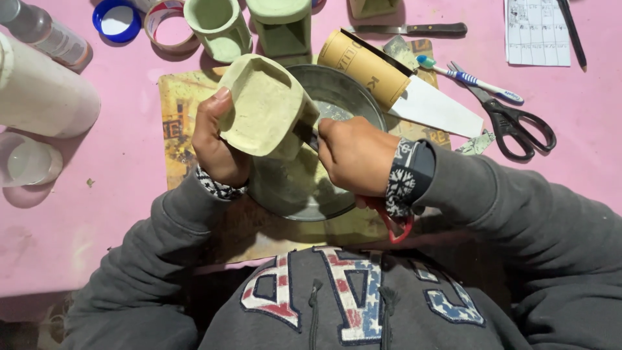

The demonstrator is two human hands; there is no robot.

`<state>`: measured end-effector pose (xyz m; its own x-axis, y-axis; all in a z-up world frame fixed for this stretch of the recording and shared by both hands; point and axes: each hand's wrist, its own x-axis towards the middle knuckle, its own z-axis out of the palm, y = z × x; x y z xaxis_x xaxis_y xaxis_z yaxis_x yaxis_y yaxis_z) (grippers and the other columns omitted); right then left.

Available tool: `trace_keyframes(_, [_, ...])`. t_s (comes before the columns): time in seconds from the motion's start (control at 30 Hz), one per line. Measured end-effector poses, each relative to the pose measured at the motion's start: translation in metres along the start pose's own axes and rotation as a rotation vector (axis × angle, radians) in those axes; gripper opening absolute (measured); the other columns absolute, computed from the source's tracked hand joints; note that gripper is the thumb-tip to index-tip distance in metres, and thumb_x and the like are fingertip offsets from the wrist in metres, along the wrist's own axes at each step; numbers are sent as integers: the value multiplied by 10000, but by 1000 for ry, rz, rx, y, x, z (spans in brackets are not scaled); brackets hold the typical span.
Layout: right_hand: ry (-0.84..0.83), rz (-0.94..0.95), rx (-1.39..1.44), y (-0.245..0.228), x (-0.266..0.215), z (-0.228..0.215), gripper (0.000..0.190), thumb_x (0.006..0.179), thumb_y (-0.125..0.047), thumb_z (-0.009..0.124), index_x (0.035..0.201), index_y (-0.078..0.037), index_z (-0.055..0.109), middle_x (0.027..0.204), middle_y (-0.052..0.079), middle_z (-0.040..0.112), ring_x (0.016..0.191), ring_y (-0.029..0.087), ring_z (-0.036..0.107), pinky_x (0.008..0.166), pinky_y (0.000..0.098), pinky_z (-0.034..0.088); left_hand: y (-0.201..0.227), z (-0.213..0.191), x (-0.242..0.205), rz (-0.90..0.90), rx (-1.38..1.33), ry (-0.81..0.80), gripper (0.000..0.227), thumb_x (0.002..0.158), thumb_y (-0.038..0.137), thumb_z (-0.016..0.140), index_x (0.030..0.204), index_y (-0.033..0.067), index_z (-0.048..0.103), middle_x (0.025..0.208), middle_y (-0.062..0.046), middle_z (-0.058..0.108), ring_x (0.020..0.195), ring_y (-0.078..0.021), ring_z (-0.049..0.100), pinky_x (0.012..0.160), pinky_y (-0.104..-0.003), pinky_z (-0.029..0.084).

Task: Scraping and cleaning excess material from a small clay object using a utility knife.

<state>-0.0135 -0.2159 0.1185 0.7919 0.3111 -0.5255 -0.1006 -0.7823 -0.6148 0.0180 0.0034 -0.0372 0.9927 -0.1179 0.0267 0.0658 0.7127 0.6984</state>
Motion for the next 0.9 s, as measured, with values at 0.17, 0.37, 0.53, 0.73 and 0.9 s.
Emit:
trace_keyframes(0.17, [99, -286, -100, 32, 17, 29, 255, 983, -181, 477, 989, 36, 610, 627, 230, 680, 467, 323, 695, 482, 421, 592, 1, 7, -3, 6, -45, 55, 404, 1078, 255, 472, 1312, -42, 615, 1236, -132, 706, 1136, -227, 682, 1050, -345, 523])
trace_keyframes(0.37, [-8, -95, -57, 6, 9, 4, 265, 983, -202, 434, 1022, 13, 584, 621, 231, 684, 448, 327, 705, 435, 441, 597, 9, 17, -1, -8, -41, -8, 446, 1054, 282, 481, 1325, -43, 620, 1234, -134, 708, 1134, -232, 680, 1052, -341, 518])
trace_keyframes(0.53, [87, -190, -85, 33, 23, 28, 260, 987, -177, 456, 1021, 47, 583, 637, 222, 681, 451, 325, 697, 466, 437, 591, 2, 9, 0, -23, -67, 42, 433, 1066, 271, 491, 1331, -49, 611, 1245, -134, 703, 1141, -233, 675, 1053, -343, 516])
trace_keyframes(0.73, [-77, -77, -61, 8, 11, 6, 275, 980, -222, 473, 975, 25, 593, 648, 237, 698, 489, 360, 729, 509, 458, 609, 7, 15, 0, -20, -78, -3, 455, 1066, 285, 476, 1339, -50, 618, 1239, -140, 708, 1125, -237, 687, 1038, -348, 527])
trace_keyframes(0.9, [95, -472, -150, 69, 48, 43, 225, 948, -162, 542, 935, 36, 649, 663, 229, 697, 581, 326, 723, 606, 430, 607, -2, -5, -1, 21, 4, 24, 428, 1098, 276, 490, 1339, -59, 603, 1250, -145, 704, 1137, -230, 678, 1054, -349, 524])
